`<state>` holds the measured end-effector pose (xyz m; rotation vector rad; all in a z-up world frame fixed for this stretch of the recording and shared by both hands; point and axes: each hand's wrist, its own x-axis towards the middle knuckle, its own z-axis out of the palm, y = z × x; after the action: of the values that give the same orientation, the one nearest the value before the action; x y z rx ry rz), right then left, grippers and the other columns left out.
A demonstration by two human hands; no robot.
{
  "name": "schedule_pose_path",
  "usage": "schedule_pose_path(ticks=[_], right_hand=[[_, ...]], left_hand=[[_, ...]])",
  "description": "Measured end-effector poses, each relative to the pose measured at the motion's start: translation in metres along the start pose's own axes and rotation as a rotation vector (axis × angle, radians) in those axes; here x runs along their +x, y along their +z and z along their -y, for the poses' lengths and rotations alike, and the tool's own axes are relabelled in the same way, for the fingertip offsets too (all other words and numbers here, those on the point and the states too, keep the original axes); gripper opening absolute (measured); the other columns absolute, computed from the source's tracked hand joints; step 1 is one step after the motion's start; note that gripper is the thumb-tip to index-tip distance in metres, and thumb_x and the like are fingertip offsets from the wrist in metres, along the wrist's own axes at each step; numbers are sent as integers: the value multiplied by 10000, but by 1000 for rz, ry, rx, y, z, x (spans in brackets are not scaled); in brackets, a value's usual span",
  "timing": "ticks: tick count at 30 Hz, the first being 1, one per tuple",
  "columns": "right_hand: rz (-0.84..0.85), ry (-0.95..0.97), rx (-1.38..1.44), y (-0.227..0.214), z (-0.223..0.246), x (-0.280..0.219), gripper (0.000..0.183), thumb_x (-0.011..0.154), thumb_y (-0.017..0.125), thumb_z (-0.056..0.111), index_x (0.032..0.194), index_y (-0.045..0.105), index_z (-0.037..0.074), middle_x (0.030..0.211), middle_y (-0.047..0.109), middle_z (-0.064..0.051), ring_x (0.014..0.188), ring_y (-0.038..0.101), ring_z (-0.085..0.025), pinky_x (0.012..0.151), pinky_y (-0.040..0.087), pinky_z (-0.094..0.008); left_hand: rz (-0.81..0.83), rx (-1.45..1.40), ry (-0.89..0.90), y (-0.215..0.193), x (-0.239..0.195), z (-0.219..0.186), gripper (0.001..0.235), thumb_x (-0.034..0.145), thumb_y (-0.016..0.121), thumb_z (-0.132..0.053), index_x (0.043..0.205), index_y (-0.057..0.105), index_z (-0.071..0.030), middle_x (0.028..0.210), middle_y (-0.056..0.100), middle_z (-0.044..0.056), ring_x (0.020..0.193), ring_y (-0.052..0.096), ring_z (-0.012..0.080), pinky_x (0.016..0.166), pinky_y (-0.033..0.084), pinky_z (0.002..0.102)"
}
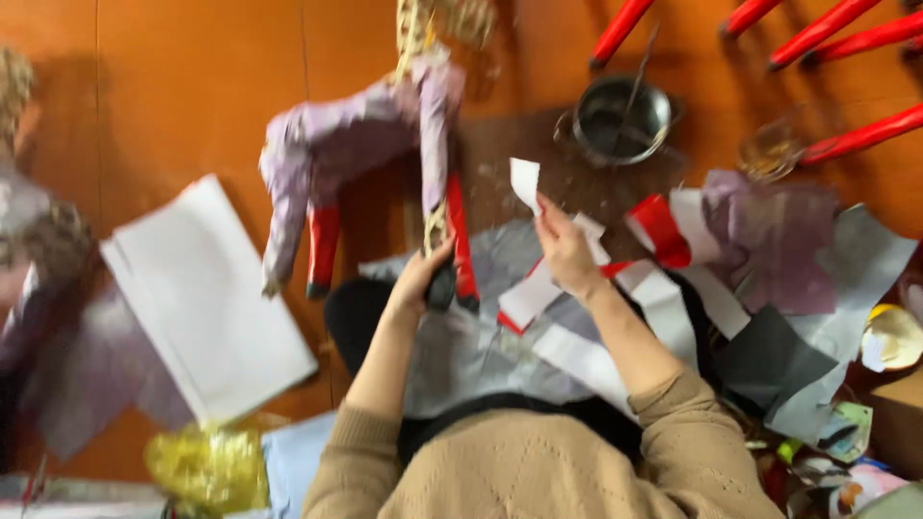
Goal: Applying paper strips to a paper mache giraffe structure
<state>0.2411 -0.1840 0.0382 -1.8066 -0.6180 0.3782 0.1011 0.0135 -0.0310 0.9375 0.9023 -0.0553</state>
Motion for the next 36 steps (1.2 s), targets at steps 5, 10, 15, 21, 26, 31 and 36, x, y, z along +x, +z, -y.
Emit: schedule_pose_path(ticks=[5,10,15,21,26,31,36], right_hand=[[61,-439,47,101,6,-68,490,943,484,-36,1406,527,116,1502,418,-165,1382,383,-355,1137,310,-464],[74,-467,87,129,18,-67,391,1009,461,94,1388,557,115,1515,411,-135,1413,333,-356,1140,287,-459],[99,-533,8,120,13,-51,383,997,458,124,1359,585,117,1527,391,-137,1425,303,-373,1150,262,-470],[137,-670,-163,102,31,-51,492,897,538,140,1382,538,53,1491,430,-168,1392,353,-388,1150,280,-478],[106,-227,-92,102,-20,-114,326,956,587,353,682,662,192,573,495,76,579,495,-125,586,460,-270],[156,762,688,110,1,-93,515,949,574,476,766,662,3,729,678,-184,474,620,-241,352,451,-293],[-353,681,1010,122,18,-71,366,774,838,79,1034,645,-91,945,671,-192,765,663,-302,744,585,-396]], left_hand=[[88,-255,64,-9,41,27,486,849,813,-362,1147,559,-75,899,653,206,733,718,313,594,615,485],[-12,-463,231,-8,-18,-16,547,992,511,-382,1305,361,40,1163,431,219,1030,547,246,887,491,351],[-352,-324,371,-10,-73,-12,576,1003,366,-604,854,661,-133,823,590,12,839,527,151,764,373,304],[-253,-46,438,-13,-60,5,216,887,739,-187,985,689,-2,760,629,40,677,607,100,677,557,241],[-306,-233,365,-25,-30,21,351,841,808,-214,1073,687,19,866,663,102,713,676,162,702,597,327],[-315,-250,358,-16,-41,12,354,811,831,-201,1035,685,31,833,666,115,682,694,181,675,608,330],[-330,-218,326,-21,-37,16,267,872,760,-251,951,683,-8,749,658,78,608,695,150,590,610,288]])
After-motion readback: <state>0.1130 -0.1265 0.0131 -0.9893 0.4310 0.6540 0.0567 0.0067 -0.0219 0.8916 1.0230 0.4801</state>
